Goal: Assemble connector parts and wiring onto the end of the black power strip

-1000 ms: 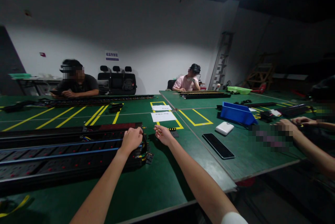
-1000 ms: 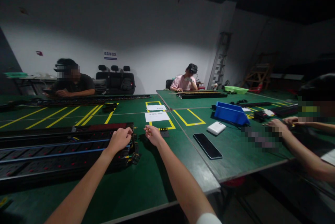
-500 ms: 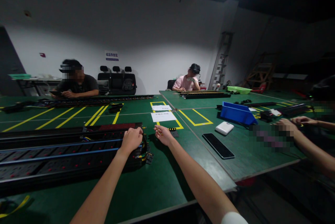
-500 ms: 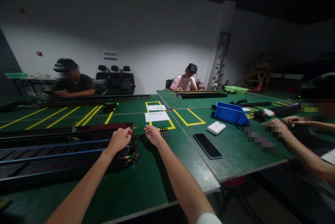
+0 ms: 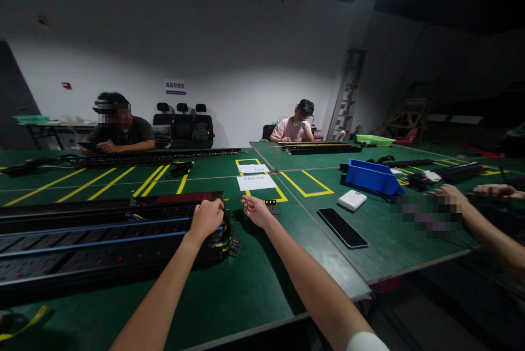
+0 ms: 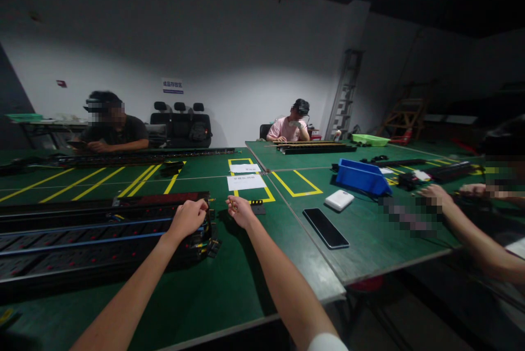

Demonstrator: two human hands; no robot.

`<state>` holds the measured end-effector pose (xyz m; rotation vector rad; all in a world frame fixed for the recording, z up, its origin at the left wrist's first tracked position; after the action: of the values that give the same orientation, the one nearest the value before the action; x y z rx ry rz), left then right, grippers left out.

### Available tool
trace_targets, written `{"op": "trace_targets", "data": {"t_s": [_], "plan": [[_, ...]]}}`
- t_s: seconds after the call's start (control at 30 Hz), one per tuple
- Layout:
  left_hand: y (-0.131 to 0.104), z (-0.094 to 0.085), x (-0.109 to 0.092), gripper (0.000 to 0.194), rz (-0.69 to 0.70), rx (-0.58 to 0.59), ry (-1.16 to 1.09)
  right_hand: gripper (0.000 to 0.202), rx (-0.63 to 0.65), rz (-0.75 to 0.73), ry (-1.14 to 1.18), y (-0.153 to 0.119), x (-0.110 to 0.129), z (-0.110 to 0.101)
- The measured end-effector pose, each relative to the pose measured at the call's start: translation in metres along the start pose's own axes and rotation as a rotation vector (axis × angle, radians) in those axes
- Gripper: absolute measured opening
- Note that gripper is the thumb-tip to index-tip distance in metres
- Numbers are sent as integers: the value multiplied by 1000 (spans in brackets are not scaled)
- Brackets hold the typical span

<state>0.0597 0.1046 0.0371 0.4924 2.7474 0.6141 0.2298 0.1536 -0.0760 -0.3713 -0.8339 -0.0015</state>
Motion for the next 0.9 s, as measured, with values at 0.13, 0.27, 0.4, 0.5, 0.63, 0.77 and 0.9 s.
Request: {"op": "trace_targets", "data": {"t_s": [0.13,0.27,0.4,0.5,0.63,0.77,0.9], "plan": [[0,0,0,27,3,-6,0,6,5,0,1,0,0,0],[0,0,0,26,3,-5,0,6,12,0,1,0,0,0],[0,0,0,26,6,-10,-4,6,13,-1,0,-1,0,0],[1,1,0,27,12,-18,-1,6,13,-2,-1,-1,1,1],[1,4,2,27,-2,-9,14,7,11,-2,-5,-2,2,1],[1,3,2,27,6,-20,15,7,9,-6,-4,-4,2,2],[1,1,1,28,8,-22,5,7,4,-12,0,-3,2,1]]}}
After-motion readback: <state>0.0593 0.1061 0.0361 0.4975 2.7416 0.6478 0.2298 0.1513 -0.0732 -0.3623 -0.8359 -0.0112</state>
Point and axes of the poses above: each hand's wrist, its own y-axis towards the middle knuckle, its own z-axis out of the palm, x = y × z, the point moved 10 cm from there along y, towards the middle knuckle, and after that the axes turned 10 degrees about -x, right-handed, at the moved point
